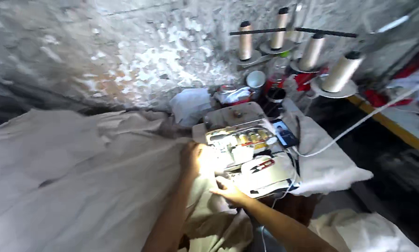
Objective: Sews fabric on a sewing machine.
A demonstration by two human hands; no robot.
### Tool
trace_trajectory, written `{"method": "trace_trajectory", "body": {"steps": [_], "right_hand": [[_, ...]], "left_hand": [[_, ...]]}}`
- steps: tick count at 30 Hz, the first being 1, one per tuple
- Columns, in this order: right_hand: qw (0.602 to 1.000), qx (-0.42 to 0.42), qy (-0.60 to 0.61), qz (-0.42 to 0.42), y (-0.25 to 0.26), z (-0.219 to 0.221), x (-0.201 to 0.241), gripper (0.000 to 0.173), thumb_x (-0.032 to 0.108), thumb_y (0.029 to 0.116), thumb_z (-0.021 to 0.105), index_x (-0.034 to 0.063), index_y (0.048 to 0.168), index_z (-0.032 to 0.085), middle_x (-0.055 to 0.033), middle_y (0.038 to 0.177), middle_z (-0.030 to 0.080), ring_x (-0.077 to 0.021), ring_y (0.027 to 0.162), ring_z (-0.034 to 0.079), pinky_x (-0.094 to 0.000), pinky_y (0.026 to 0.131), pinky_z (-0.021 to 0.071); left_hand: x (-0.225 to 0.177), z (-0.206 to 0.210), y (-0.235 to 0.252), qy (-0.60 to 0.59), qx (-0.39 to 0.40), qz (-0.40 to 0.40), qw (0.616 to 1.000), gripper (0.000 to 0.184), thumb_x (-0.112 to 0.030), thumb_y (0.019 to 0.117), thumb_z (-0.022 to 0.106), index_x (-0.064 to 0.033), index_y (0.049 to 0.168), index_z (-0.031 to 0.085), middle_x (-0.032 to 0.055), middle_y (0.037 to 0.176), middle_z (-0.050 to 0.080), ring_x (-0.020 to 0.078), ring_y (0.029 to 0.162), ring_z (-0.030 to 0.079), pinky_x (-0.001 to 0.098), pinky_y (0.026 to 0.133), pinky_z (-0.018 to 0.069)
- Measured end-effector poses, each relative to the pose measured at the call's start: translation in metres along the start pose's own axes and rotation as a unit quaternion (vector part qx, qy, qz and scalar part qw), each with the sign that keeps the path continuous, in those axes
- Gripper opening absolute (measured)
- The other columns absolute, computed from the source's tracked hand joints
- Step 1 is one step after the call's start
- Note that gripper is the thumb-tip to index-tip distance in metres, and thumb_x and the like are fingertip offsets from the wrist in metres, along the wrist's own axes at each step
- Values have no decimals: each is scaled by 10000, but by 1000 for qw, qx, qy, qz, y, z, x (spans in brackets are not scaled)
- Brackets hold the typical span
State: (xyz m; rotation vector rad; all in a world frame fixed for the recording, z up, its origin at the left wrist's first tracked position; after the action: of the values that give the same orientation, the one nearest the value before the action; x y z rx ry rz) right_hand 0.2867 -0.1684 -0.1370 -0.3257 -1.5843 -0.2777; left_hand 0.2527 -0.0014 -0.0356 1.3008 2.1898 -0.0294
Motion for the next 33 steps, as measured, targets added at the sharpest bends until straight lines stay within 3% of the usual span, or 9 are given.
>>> {"method": "trace_trajectory", "body": {"steps": [2,4,7,9,11,14,19,24,33], "right_hand": [[1000,12,-11,21,-1,6,-1,316,214,1010,620,-71,1136,674,-171,1014,710,-187,946,670,-408,906,521],[999,28,13,28,-13,5,1,286,205,1034,578,-64,1091,655,-126,945,682,-134,878,634,-364,860,512],[993,7,111,32,-38,-5,13,173,104,1039,548,-50,1033,627,-17,879,634,1,813,591,-208,802,509],[985,-11,159,66,-55,-13,19,163,79,1043,528,-37,1034,642,15,865,657,21,800,613,-194,793,528],[985,-14,144,92,-70,-19,18,175,81,1045,514,-37,1021,641,19,845,648,19,780,604,-199,777,520],[988,-20,103,114,-89,-18,9,179,106,1032,539,-35,1009,646,10,834,634,10,763,589,-202,757,510],[982,-32,149,110,-101,-11,-8,124,141,1012,557,76,931,625,96,735,589,39,654,561,-158,639,485],[982,-70,123,122,-82,-15,3,156,126,1029,534,35,952,635,72,728,599,28,667,576,-175,668,499],[985,-84,-2,148,-70,-13,-7,253,199,1049,540,-6,995,679,-16,757,626,-49,693,586,-266,704,504]], "left_hand": [[-6,-10,2,17,2,-35,999,186,-96,1005,625,-36,1127,752,230,1112,719,448,1051,678,669,907,492],[-9,-13,0,-23,-12,-53,998,186,-106,1012,622,-21,1103,760,223,1002,743,415,940,711,653,848,509],[3,8,-8,-151,-32,-34,987,146,-42,980,632,18,1093,702,124,913,718,188,814,691,407,788,575],[14,27,-17,-204,-31,19,978,275,-4,925,632,51,1193,631,143,1100,713,195,1041,686,405,965,544],[19,37,-28,-166,-41,66,983,286,-12,906,632,77,1176,654,186,1167,709,298,1160,648,519,1079,439],[5,30,-48,-29,-45,109,993,221,-157,977,601,-39,1057,770,118,1167,746,288,1195,663,560,1082,423],[-10,28,-67,63,-9,77,995,305,-281,1006,578,-97,1126,790,108,1244,726,334,1275,611,623,1056,398],[-16,28,-41,20,91,-24,995,491,-225,1025,548,-46,1482,528,106,1583,461,289,1508,356,630,1207,160],[-11,27,-18,43,144,-7,989,493,-196,1023,565,-48,1490,512,118,1577,461,295,1518,332,633,1211,165]]}}
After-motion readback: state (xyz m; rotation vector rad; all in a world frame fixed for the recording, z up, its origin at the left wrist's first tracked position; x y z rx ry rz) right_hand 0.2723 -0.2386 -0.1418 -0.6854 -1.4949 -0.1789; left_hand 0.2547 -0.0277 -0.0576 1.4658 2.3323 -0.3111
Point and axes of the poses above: each hand's wrist, its own y-axis towards the middle knuckle, its own z-axis out of the palm, x = y × z, the point moved 3 cm from there along y, towards the middle knuckle
